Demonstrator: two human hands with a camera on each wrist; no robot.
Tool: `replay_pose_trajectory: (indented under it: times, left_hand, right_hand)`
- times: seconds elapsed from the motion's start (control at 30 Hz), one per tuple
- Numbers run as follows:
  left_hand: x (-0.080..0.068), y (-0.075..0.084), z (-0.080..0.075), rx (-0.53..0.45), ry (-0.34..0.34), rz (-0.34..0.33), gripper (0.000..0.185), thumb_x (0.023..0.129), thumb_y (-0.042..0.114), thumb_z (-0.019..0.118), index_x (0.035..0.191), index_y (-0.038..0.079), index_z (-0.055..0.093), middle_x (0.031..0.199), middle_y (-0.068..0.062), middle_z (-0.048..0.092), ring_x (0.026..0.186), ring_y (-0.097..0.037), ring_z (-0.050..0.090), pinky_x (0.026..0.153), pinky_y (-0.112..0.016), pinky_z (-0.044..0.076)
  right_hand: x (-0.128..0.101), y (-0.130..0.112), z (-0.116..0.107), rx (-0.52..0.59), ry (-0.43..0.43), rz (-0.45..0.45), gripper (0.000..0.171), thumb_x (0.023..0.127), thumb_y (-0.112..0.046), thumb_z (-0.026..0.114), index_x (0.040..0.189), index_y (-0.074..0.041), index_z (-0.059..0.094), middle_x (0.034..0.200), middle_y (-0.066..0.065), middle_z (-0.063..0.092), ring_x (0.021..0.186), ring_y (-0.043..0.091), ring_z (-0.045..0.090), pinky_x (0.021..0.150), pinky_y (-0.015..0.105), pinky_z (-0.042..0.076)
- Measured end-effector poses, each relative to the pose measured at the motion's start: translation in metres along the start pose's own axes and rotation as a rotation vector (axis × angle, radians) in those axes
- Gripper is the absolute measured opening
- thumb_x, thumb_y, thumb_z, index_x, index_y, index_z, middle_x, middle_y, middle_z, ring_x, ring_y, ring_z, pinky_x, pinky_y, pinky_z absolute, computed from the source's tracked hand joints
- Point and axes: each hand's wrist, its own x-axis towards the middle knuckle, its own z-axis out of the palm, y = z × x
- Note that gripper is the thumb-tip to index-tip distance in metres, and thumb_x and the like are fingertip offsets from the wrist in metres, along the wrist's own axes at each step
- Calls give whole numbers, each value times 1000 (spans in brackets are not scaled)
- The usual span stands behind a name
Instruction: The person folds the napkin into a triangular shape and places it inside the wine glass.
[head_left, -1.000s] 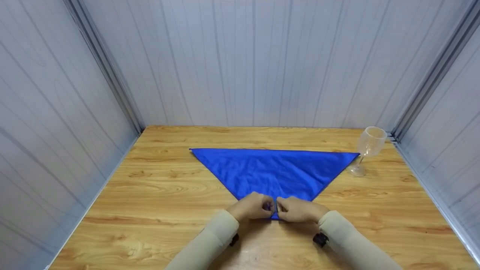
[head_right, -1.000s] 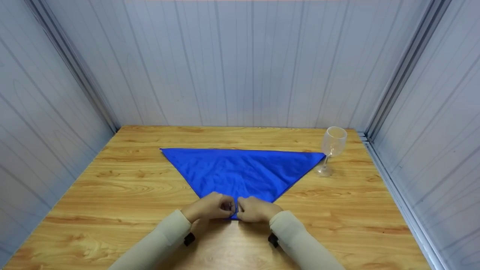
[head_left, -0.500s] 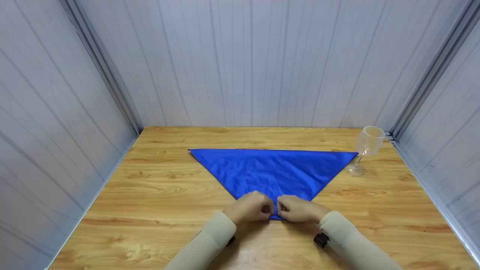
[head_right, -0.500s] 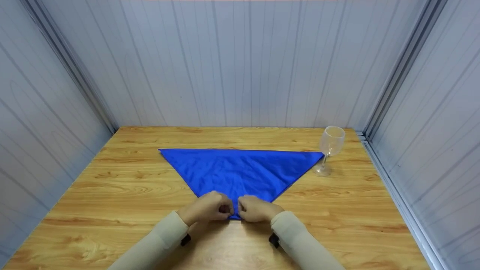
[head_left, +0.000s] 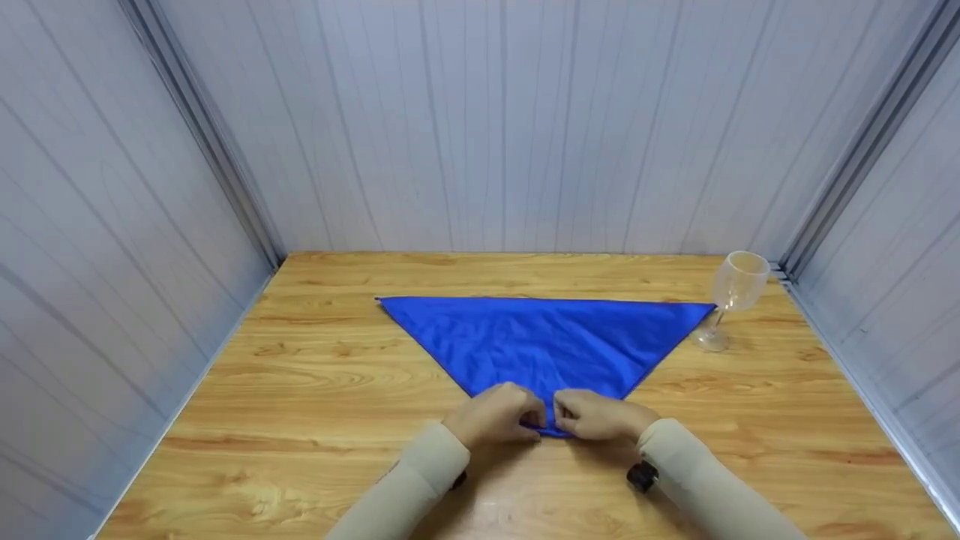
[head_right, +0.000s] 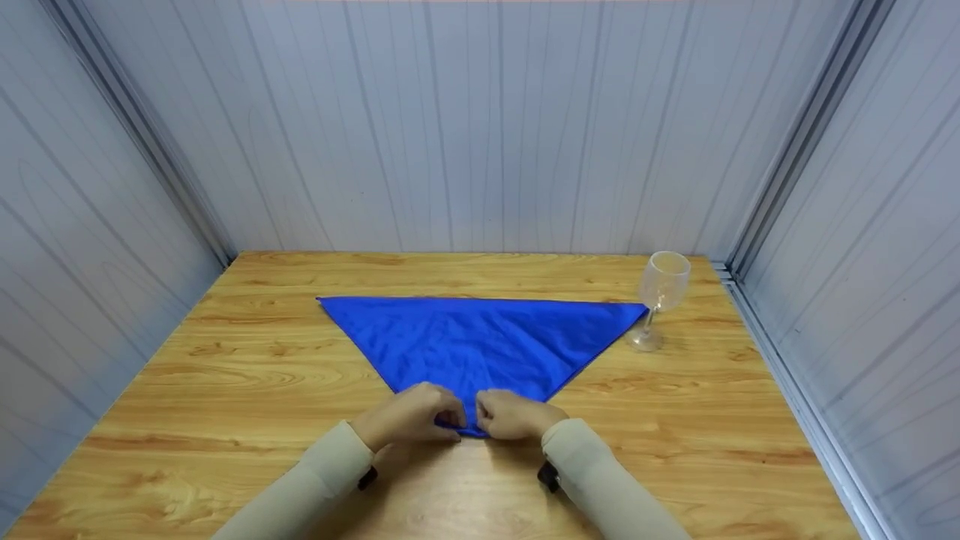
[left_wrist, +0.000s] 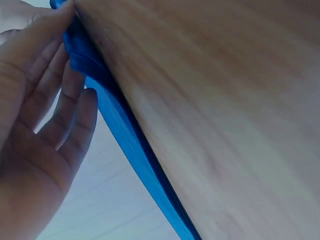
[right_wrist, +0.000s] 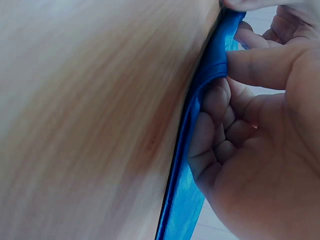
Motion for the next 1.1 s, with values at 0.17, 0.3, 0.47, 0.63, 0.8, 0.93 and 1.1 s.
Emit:
replay_pose_trajectory:
  times: [0.17, 0.3, 0.47, 0.63, 0.8, 0.93, 1.1]
  left_hand:
    - [0, 2, -1, 44, 14, -27, 7, 87, 18, 80, 88, 14, 75, 82, 10, 69, 74, -2, 60, 68, -15, 48]
    - [1, 2, 0, 57, 22, -68, 4, 91, 19, 76, 92, 15, 77, 86, 9, 71, 79, -3, 64, 72, -16, 50]
    - [4, 0, -1, 28, -6, -165, 6, 93, 18, 73, 98, 16, 76, 90, 8, 71, 82, -4, 64, 73, -19, 50]
    - [11, -3, -4, -59, -66, -270, 5, 93, 19, 74, 96, 15, 74, 87, 6, 69, 78, -5, 60, 69, -19, 48]
    - [16, -6, -6, -121, -109, -346, 6, 91, 20, 77, 90, 15, 74, 84, 6, 69, 78, -5, 60, 69, -19, 49]
    - [17, -8, -4, -159, -114, -364, 7, 90, 21, 77, 89, 15, 75, 84, 7, 69, 78, -4, 62, 70, -19, 50]
    - [16, -9, -2, -179, -98, -362, 7, 90, 22, 77, 89, 15, 75, 83, 8, 69, 77, -3, 61, 70, -18, 50]
  right_hand:
    - [0, 3, 2, 10, 7, -17, 13, 99, -3, 54, 88, -10, 53, 82, -7, 49, 76, 9, 46, 70, 28, 41]
    - [-1, 5, 4, 15, 12, -19, 11, 100, -5, 52, 91, -10, 54, 83, -8, 49, 77, 8, 47, 71, 27, 41]
    - [-2, 5, 4, 21, 24, -15, 10, 99, -4, 53, 92, -11, 54, 84, -9, 48, 77, 8, 47, 71, 27, 41]
    - [-3, 3, 5, 0, 36, -13, 11, 96, -3, 51, 90, -12, 53, 84, -7, 47, 77, 10, 45, 71, 30, 39]
    - [-7, 3, 6, -15, 57, -10, 5, 96, -9, 55, 92, -13, 54, 85, -6, 49, 78, 10, 46, 71, 30, 40]
    - [-13, 3, 4, -38, 54, -12, 11, 95, -20, 66, 93, -13, 57, 85, -3, 51, 76, 9, 45, 67, 28, 40]
    - [-14, 5, -1, -129, 74, -58, 12, 98, -21, 66, 92, -12, 61, 87, -6, 54, 78, 8, 48, 70, 29, 44]
